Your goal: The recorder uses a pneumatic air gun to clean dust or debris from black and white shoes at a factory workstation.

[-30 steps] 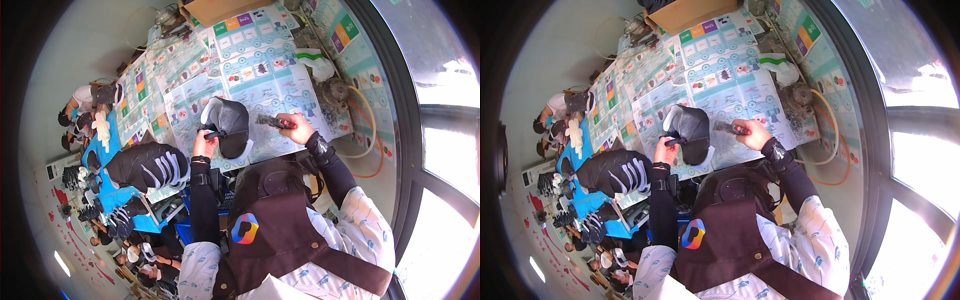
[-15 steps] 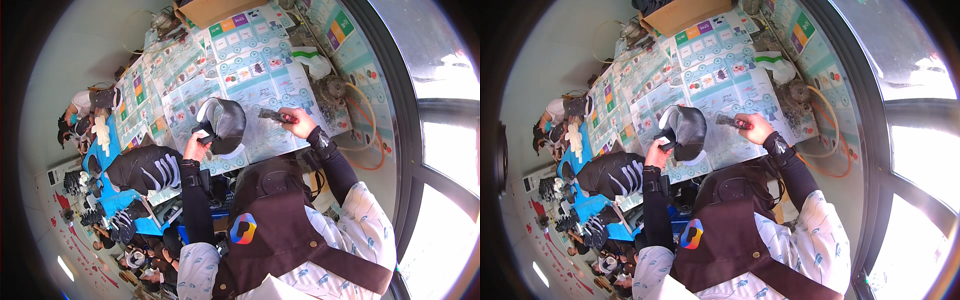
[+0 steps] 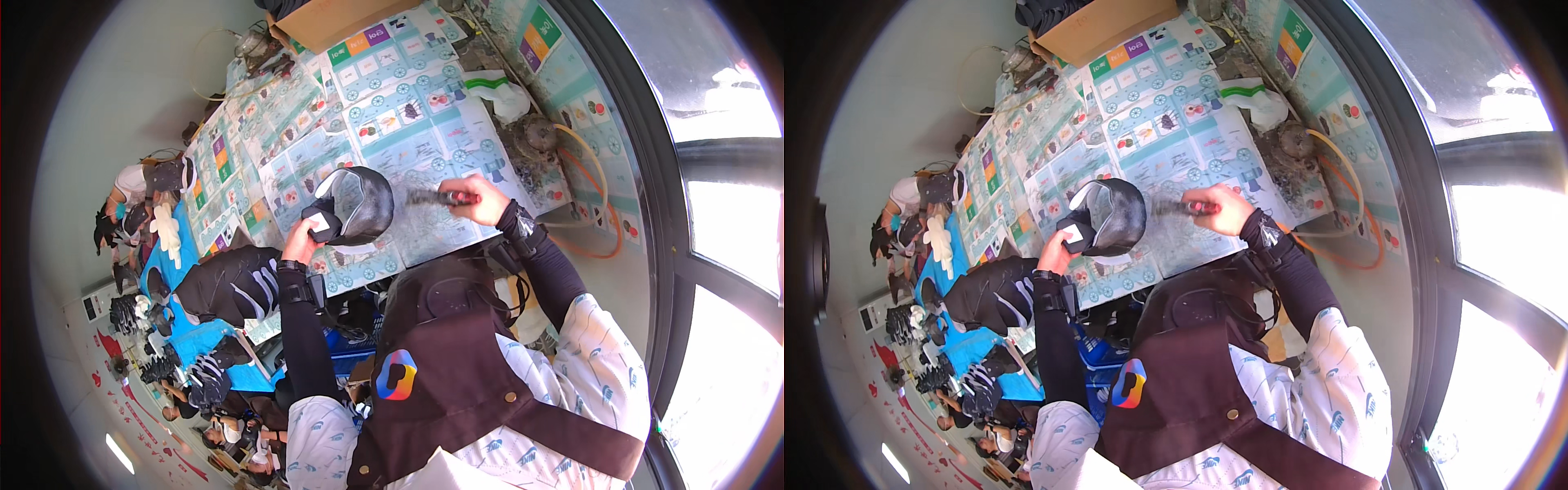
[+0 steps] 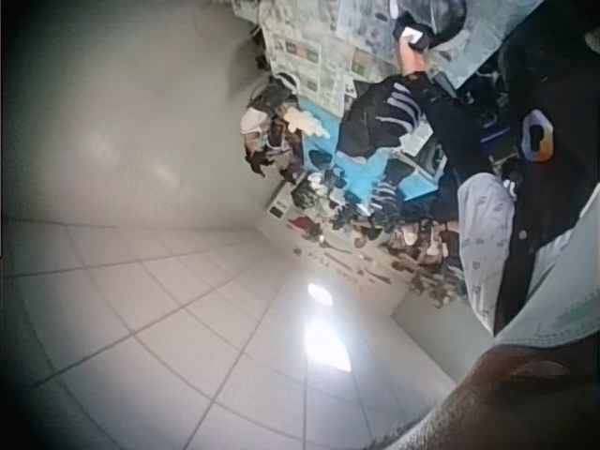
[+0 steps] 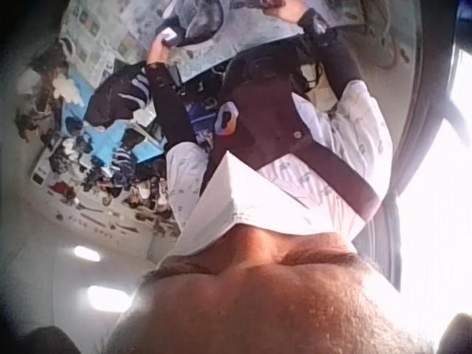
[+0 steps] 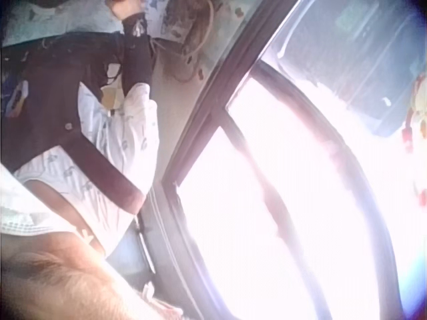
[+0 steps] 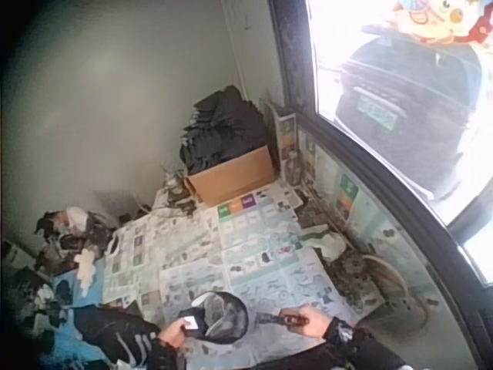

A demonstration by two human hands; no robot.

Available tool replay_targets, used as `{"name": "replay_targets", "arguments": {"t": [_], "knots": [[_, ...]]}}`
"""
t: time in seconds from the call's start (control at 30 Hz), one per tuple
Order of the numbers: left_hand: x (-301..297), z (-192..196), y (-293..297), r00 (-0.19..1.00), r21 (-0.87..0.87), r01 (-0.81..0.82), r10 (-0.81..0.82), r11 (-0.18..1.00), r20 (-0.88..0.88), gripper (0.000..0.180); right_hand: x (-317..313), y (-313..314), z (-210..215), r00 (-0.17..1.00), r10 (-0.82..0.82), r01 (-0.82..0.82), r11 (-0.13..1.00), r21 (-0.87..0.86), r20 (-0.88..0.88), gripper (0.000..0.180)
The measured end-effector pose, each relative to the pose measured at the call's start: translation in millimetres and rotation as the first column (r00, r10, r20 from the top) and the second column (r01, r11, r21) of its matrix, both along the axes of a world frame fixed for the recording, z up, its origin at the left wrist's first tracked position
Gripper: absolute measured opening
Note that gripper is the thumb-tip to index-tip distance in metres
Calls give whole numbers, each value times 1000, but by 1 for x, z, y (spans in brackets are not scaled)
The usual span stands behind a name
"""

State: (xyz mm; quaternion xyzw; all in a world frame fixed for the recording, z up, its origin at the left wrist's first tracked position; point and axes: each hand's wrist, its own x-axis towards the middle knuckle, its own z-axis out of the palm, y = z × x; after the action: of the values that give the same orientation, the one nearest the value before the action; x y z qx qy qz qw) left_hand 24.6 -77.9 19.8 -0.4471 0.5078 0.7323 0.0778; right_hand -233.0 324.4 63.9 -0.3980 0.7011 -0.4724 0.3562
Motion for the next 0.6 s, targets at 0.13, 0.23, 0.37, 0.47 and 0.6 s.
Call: {"name": "replay_targets", "arguments": {"t": [0.13,0.23,0.37,0.47,0.6], "knots": [[-8,12,1,997,-48,77,-77,996,12,33,-12,13,-13,1000,5,-5,1000,9,-16,22],[-4,14,-7,995,-132,87,-91,987,-29,40,-9,15,-19,993,30,-37,998,-56,-118,21],[-4,15,-34,959,-178,283,-272,942,84,43,-10,15,-12,998,-9,9,1000,0,-59,20],[-5,13,-49,877,-254,474,-479,843,45,41,-7,12,-19,969,189,-182,981,60,-156,18],[-21,22,-47,849,-332,515,-523,791,71,40,-6,13,-7,978,140,-134,990,47,-156,23]]}}
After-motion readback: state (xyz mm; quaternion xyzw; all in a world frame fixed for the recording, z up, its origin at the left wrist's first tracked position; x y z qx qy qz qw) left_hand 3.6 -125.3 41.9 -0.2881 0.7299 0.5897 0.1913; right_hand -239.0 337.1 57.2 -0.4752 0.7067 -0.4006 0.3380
